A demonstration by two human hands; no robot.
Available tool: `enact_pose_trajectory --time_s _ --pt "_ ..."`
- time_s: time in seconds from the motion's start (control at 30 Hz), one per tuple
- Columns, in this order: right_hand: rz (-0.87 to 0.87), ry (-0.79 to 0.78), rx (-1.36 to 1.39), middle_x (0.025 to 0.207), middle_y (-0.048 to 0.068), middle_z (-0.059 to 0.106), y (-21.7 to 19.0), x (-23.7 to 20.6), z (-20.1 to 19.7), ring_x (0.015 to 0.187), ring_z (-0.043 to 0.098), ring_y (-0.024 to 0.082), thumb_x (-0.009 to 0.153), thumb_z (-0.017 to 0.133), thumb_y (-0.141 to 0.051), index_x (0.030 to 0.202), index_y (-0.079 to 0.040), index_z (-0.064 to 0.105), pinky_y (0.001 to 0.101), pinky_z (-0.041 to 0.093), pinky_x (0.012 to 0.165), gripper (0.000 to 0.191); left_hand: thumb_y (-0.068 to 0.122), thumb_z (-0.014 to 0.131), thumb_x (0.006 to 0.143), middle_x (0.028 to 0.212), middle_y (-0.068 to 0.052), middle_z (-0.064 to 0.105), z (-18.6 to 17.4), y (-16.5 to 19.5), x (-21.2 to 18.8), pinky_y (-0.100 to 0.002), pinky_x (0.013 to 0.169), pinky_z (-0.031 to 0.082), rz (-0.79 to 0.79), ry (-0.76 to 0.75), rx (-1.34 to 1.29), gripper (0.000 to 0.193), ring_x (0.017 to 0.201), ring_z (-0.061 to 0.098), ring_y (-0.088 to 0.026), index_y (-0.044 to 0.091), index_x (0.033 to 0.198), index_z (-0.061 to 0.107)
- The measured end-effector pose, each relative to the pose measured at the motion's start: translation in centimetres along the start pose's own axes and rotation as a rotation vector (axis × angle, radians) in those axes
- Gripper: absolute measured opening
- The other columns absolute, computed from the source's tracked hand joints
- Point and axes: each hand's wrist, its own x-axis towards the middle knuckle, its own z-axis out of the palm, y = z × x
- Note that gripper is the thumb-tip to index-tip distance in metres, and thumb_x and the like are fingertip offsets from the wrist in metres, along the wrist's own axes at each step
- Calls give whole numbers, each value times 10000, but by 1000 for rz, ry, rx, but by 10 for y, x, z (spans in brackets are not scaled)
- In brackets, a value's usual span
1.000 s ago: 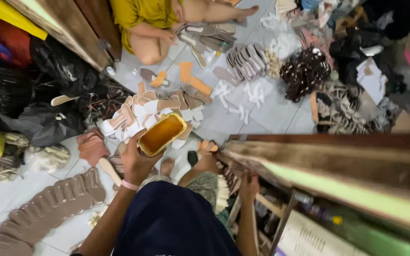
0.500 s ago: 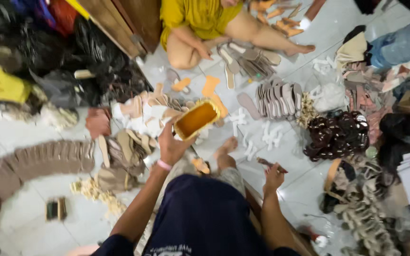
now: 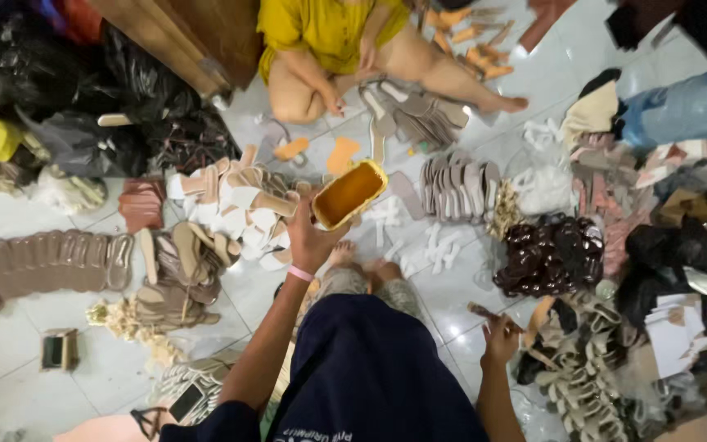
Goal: The person pours glue into a container, then sits on the floor and applies glue to slipper soles using a brush. They attach white foam insoles to the glued soles and press them into place.
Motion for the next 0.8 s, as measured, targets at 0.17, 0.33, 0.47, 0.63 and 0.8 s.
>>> enact_pose_trajectory --time_s 0.17,0.33,0.47,0.63,0.8 --pt "-25 -98 -167 1100 78 674 -2 41 6 1003 702 217 1038 608 -273 1157 -100 471 400 596 806 251 210 999 680 1113 -202 685 25 -41 -20 -412 849 597 -146 39 252 766 993 702 -342 28 1279 556" --pt "-85 -143 -353 1100 91 670 -6 105 -5 1008 692 211 1058 602 -287 1233 -48 559 394 616 797 299 224 968 719 1201 -186 717 63 -76 -46 -393 918 611 -364 139 175 781 1089 737 -319 25 1349 552" --pt "-106 -247 -513 1152 79 665 0 197 4 1011 692 210 1030 615 -294 1285 -51 575 387 613 826 355 230 973 733 1234 -207 692 111 -111 -66 -401 926 614 -373 299 198 788 1115 714 -324 14 1356 541" --pt "-117 -467 -583 1206 83 660 23 335 42 1006 709 219 1006 618 -294 1321 -27 586 368 623 831 413 227 970 695 1211 -179 721 191 -187 -99 -399 922 605 -526 507 281 795 1104 721 -273 25 1345 560" --pt "-276 -630 -514 1185 126 665 78 438 82 1025 719 207 1028 640 -274 1306 16 570 339 632 820 407 194 959 719 1245 -173 680 284 -309 -133 -380 944 592 -577 686 199 771 1121 688 -256 5 1345 549"
